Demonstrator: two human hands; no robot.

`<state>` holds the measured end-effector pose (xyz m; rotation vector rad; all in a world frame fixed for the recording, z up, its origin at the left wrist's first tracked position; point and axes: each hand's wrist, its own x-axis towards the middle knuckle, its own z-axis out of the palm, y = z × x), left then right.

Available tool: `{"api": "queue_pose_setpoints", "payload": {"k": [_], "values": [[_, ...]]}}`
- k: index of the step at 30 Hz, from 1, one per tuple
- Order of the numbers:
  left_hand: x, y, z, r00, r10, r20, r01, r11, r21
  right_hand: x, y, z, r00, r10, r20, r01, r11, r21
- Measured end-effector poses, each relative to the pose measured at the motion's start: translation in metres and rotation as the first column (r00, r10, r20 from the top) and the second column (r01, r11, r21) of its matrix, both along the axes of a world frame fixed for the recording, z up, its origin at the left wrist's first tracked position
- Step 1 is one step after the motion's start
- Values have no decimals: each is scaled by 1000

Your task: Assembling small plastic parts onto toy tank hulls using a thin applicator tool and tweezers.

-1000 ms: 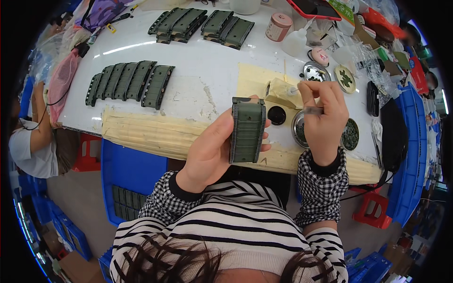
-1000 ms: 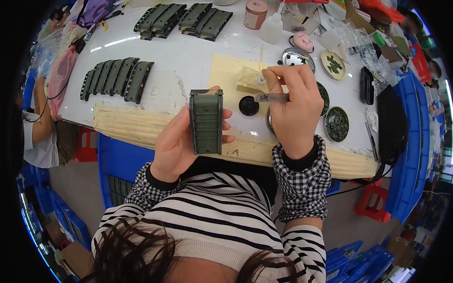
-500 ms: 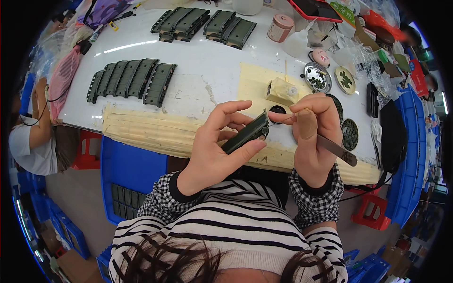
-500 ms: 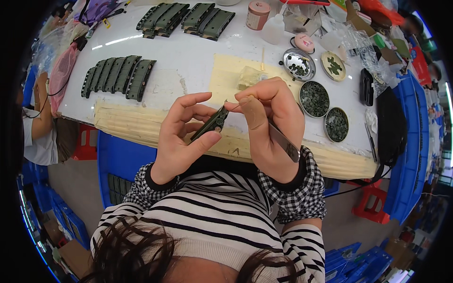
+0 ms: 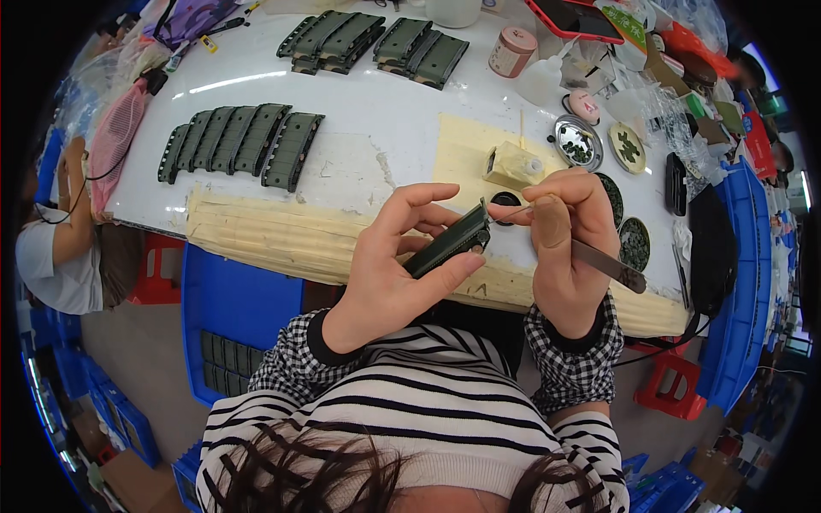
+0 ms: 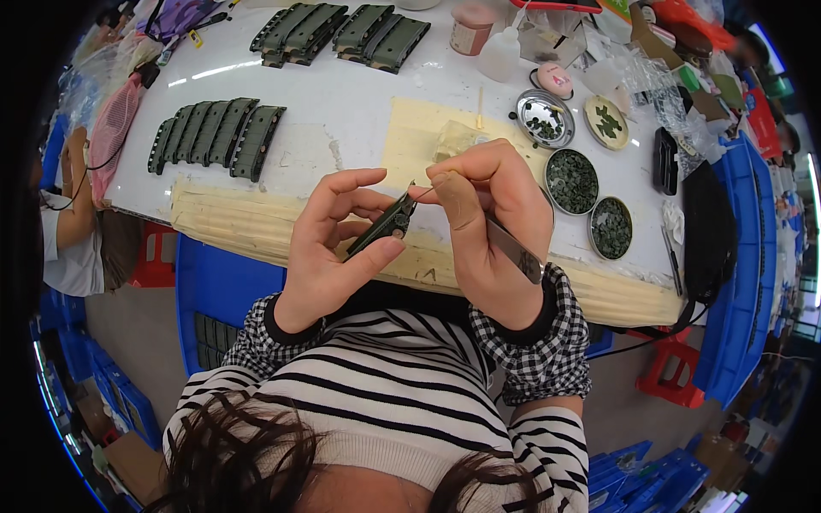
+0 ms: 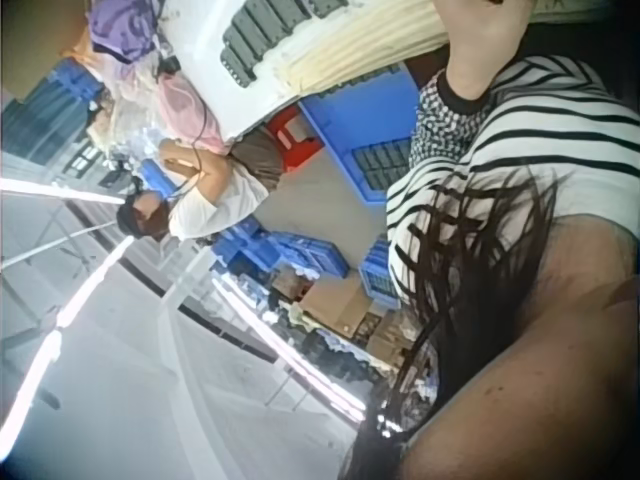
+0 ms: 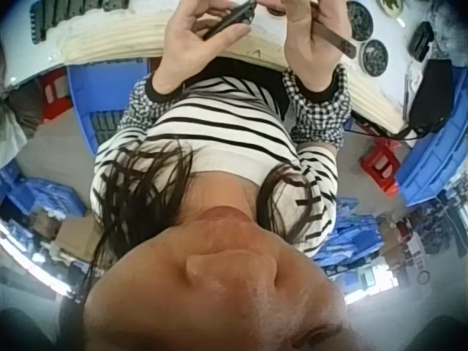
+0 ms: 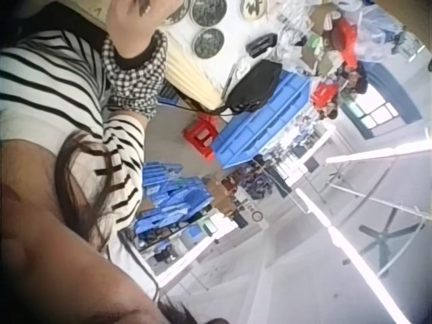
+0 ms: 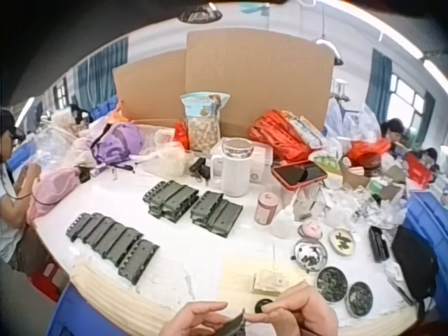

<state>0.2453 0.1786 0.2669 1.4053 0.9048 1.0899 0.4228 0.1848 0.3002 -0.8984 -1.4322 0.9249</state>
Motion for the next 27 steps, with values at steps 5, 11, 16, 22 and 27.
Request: {"api": "queue_pose_setpoints", "payload": {"k": [5,11,16,22,27], "values": [[-1,0,-1,1000,-14,26,14,1000,-21,0,0,0,999,-39,-24,39,999,-1],[-8,6,-11,909,-201,366,268,953,-143,23,22,-4,803,-494,334,406,863,300],[-10,8,-23,808,-307,502,392,917,-71,30,32,-9,638,-515,572,335,855,396],[-11,6,-22,773,-311,553,417,906,-74,31,30,-14,621,-461,633,347,887,305],[-17,6,-11,731,-104,675,422,846,-326,28,21,-1,614,-558,558,377,829,414]]}}
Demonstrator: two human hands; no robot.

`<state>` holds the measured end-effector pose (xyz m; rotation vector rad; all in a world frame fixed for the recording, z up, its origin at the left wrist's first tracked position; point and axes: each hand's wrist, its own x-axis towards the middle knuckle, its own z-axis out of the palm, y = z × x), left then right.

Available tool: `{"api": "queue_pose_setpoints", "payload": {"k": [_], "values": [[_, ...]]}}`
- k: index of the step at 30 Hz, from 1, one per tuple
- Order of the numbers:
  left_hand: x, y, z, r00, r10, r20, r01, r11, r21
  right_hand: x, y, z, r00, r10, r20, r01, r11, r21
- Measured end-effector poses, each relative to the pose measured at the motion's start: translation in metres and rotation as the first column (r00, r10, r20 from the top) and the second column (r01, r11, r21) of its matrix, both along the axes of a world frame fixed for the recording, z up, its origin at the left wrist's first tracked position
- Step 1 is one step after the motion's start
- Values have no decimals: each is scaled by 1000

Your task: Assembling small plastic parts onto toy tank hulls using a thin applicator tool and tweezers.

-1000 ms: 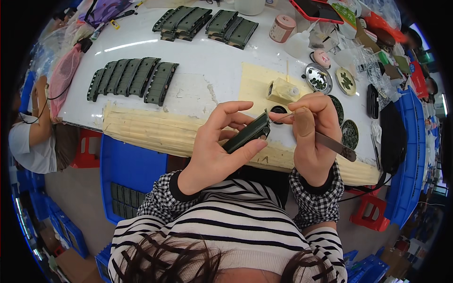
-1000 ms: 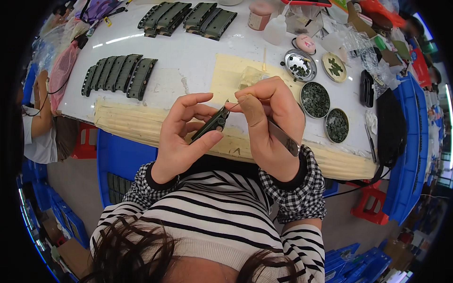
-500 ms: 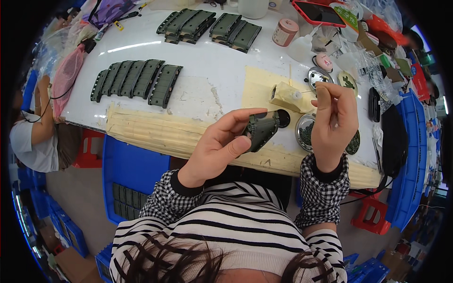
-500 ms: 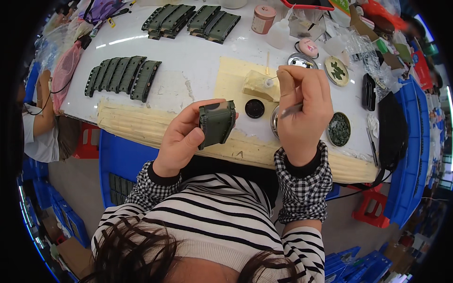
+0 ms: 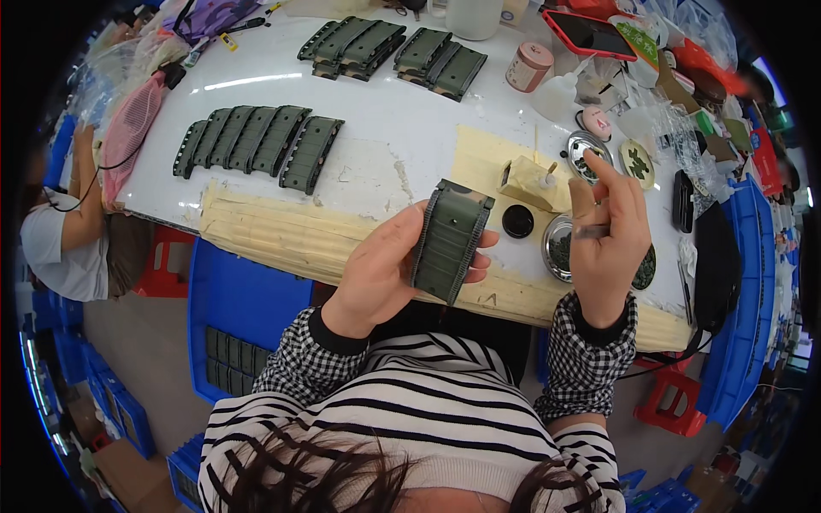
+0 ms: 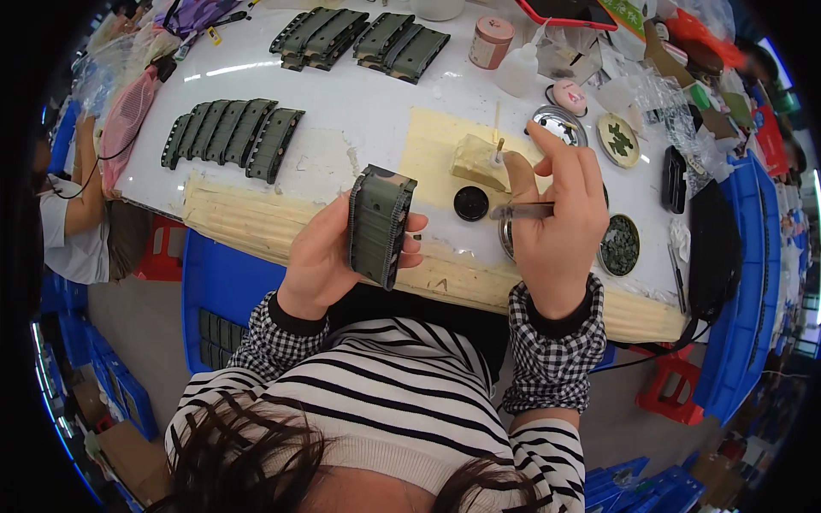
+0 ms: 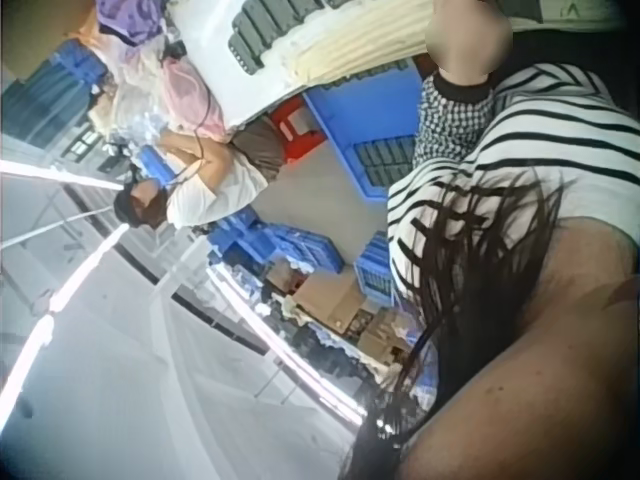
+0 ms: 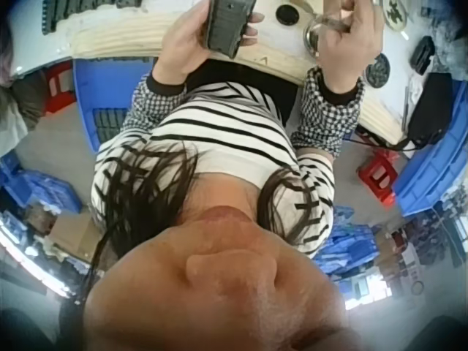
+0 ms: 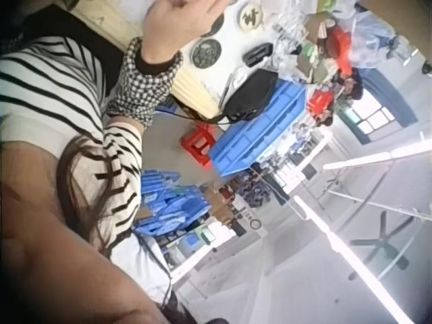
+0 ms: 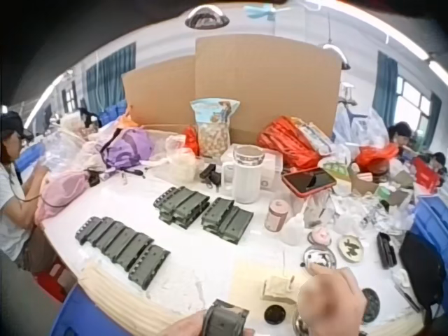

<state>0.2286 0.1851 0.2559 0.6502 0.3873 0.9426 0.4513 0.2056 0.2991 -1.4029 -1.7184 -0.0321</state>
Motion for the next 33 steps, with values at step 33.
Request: {"api": "queue_pose_setpoints", "payload": {"k": [33], "values": [[-86,78,43,-104,953,-286,327,304,895,16,-45,4,995,76,-57,-81,992,-92]]}}
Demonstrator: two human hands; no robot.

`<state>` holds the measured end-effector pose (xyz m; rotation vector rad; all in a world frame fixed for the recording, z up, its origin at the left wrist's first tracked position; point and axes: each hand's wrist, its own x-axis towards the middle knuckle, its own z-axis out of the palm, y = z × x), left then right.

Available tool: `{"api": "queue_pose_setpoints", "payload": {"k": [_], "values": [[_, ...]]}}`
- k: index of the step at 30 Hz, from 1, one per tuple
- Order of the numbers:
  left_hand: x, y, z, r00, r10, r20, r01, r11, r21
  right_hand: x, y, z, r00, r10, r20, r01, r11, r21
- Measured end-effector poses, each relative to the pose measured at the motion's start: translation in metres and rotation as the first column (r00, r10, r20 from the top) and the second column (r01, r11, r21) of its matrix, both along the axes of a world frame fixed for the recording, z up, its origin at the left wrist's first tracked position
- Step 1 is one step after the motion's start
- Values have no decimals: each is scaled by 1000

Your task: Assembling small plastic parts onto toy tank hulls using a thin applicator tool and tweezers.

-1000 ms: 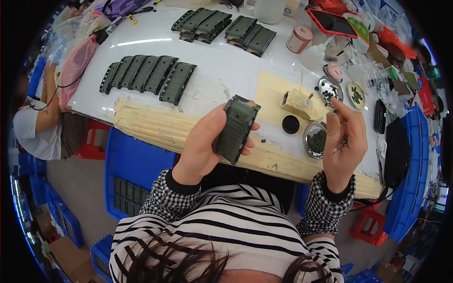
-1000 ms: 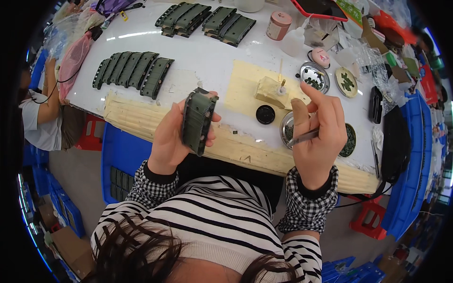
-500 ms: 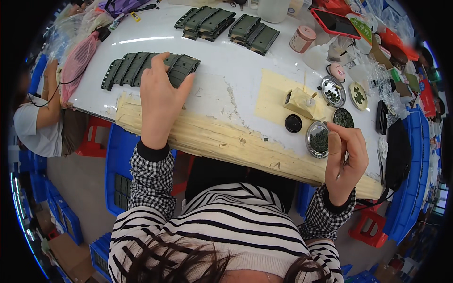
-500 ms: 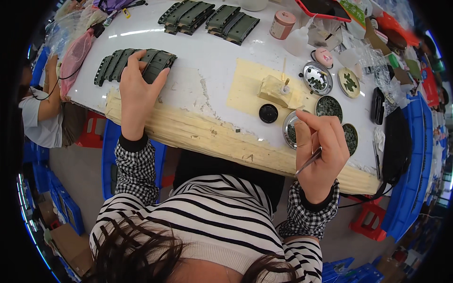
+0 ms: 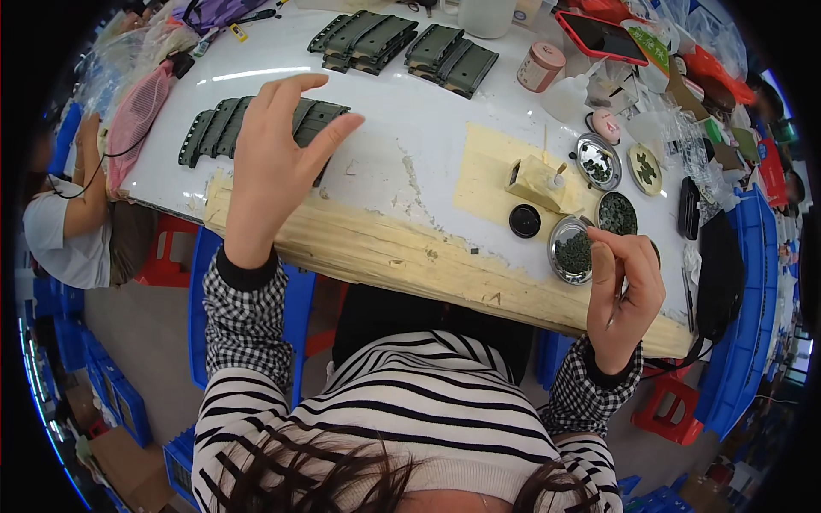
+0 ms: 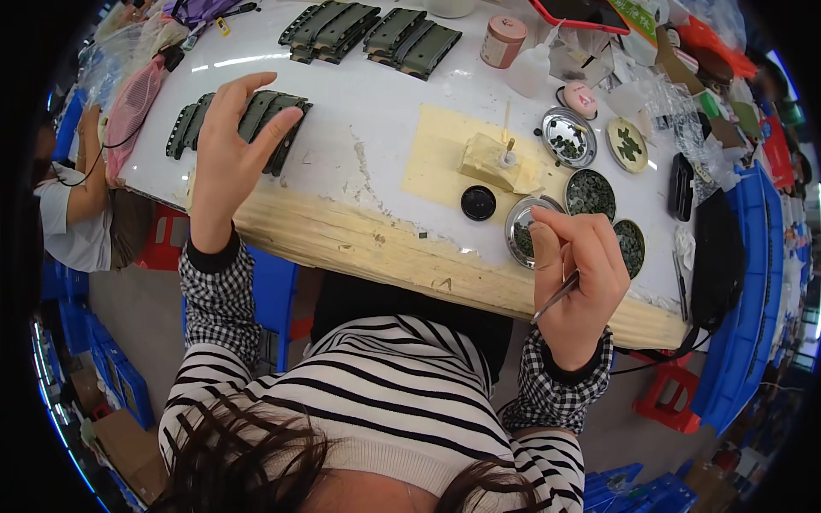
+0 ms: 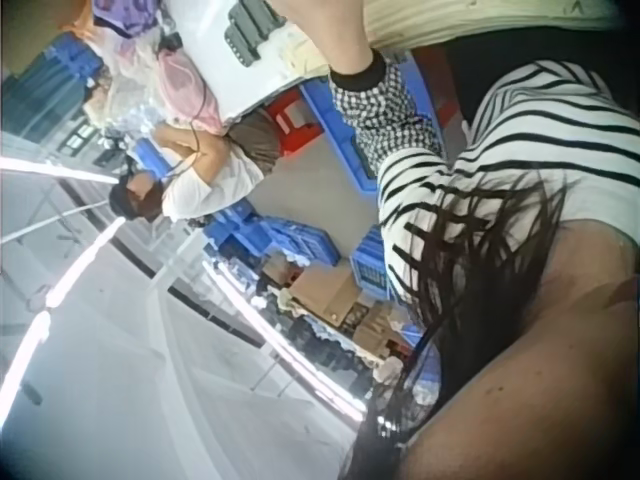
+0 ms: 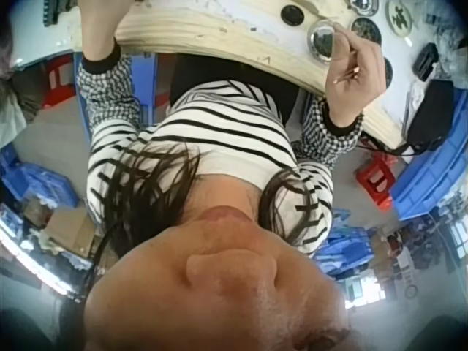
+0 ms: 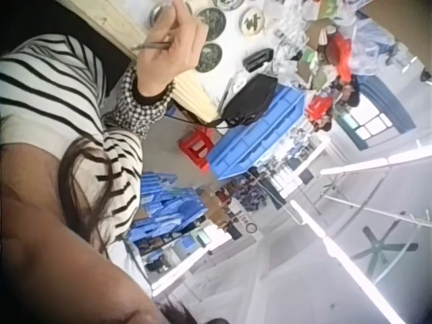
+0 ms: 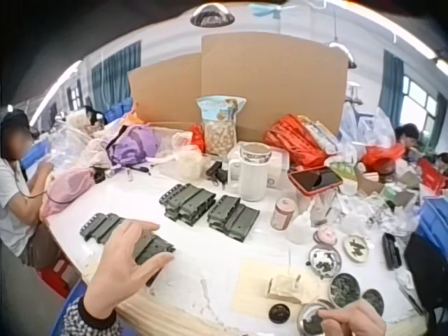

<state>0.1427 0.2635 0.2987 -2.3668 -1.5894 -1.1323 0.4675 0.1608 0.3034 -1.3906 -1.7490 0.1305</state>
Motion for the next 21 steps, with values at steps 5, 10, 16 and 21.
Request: {"api": "queue_pose_setpoints", "payload": {"k": [5,10,16,21], "values": [[-38,145,-2,997,-47,-62,36,986,-160,-3,-4,3,1000,4,-17,-5,1000,-9],[-98,275,-66,884,187,-428,-303,927,-221,-4,-7,2,998,39,-47,-40,999,-12],[-65,252,-40,981,193,-26,-172,796,-580,10,-14,0,999,-37,6,38,998,-46],[-97,256,-52,959,218,-183,-276,870,-409,6,-13,-2,1000,-4,-23,3,999,-48]]}}
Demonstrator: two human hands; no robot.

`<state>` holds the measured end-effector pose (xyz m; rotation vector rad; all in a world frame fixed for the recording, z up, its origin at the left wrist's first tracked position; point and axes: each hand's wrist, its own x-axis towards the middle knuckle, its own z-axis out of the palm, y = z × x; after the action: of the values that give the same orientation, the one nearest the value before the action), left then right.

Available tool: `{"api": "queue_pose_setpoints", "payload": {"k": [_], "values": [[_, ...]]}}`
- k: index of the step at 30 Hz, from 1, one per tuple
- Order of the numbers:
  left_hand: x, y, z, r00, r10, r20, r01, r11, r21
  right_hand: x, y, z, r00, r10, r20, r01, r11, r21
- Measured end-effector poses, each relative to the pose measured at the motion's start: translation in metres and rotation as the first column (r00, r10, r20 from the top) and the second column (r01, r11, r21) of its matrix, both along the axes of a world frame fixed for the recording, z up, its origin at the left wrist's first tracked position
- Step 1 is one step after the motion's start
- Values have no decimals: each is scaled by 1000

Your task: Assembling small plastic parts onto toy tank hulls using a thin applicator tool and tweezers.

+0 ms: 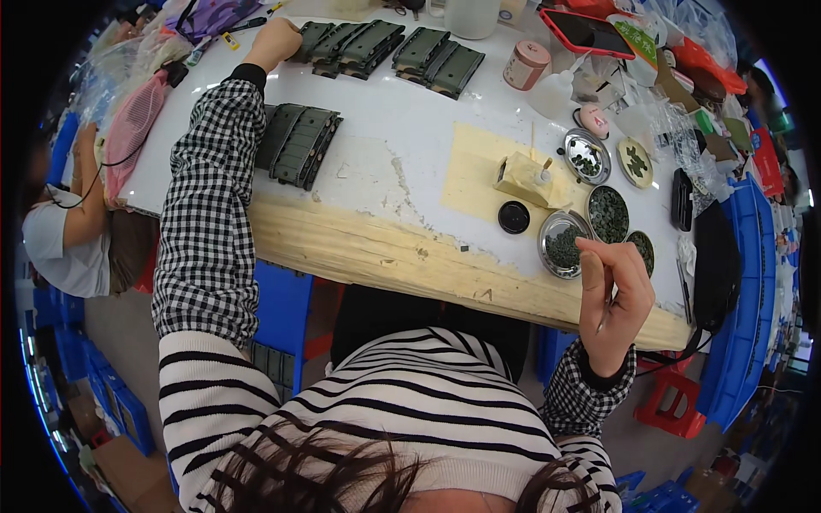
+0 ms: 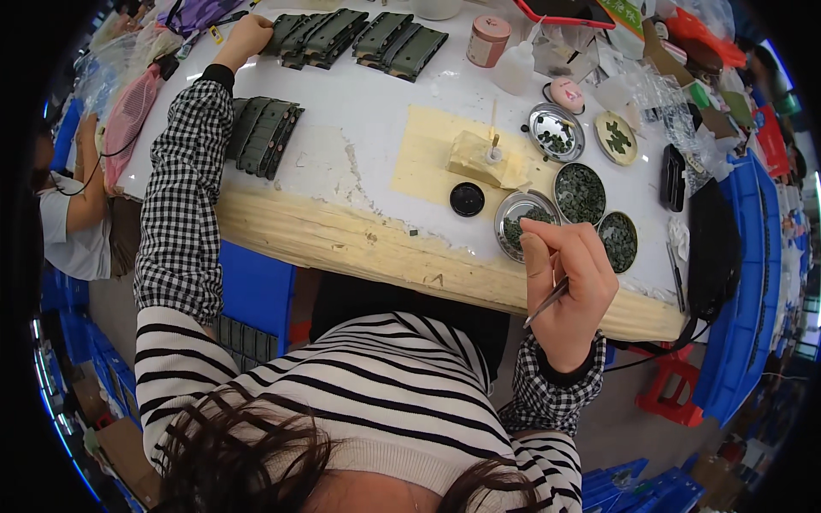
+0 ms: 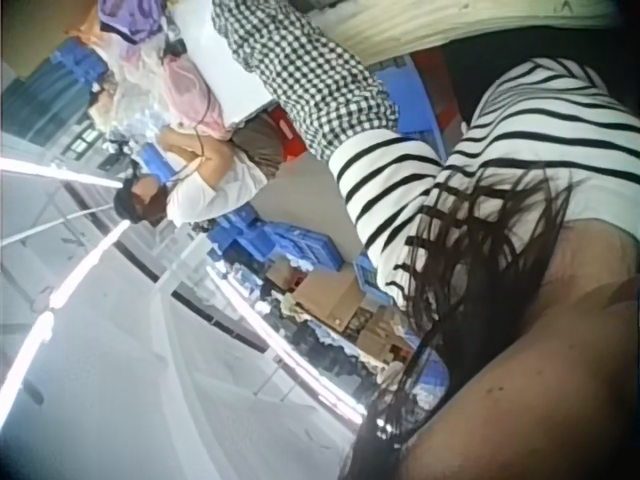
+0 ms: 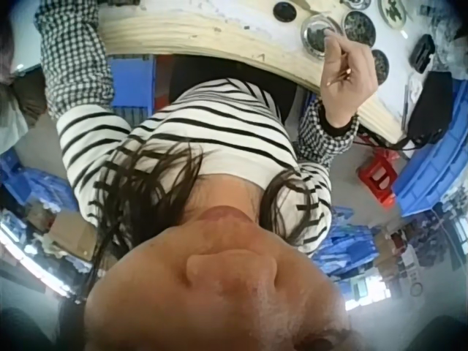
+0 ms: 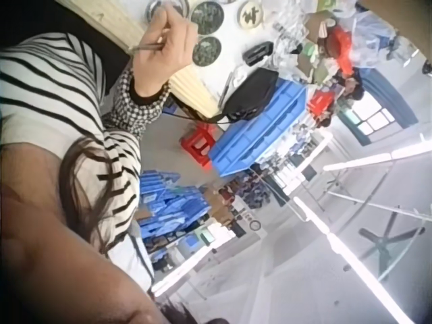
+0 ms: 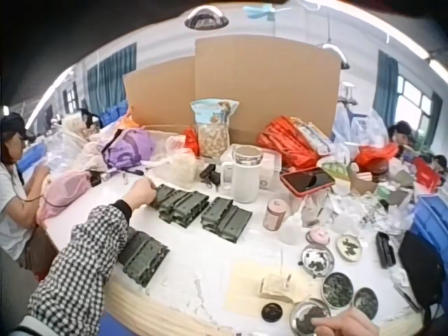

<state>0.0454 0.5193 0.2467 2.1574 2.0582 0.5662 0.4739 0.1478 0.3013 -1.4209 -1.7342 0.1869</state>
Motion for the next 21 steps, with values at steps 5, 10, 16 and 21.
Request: {"api": "queue_pose_setpoints", "payload": {"k": [5,10,16,21], "values": [[1,-5,-1,984,85,-157,-59,985,165,-2,1,-2,1000,16,-4,-16,1000,-1],[-16,-28,25,639,34,768,-34,999,-16,7,-6,2,998,-38,-46,39,999,8],[31,-161,81,19,-84,996,404,912,70,24,-8,-16,959,-58,-276,69,997,31],[106,-288,61,-101,45,994,325,946,-9,24,-12,-17,928,-28,-371,-92,949,-301]]}}
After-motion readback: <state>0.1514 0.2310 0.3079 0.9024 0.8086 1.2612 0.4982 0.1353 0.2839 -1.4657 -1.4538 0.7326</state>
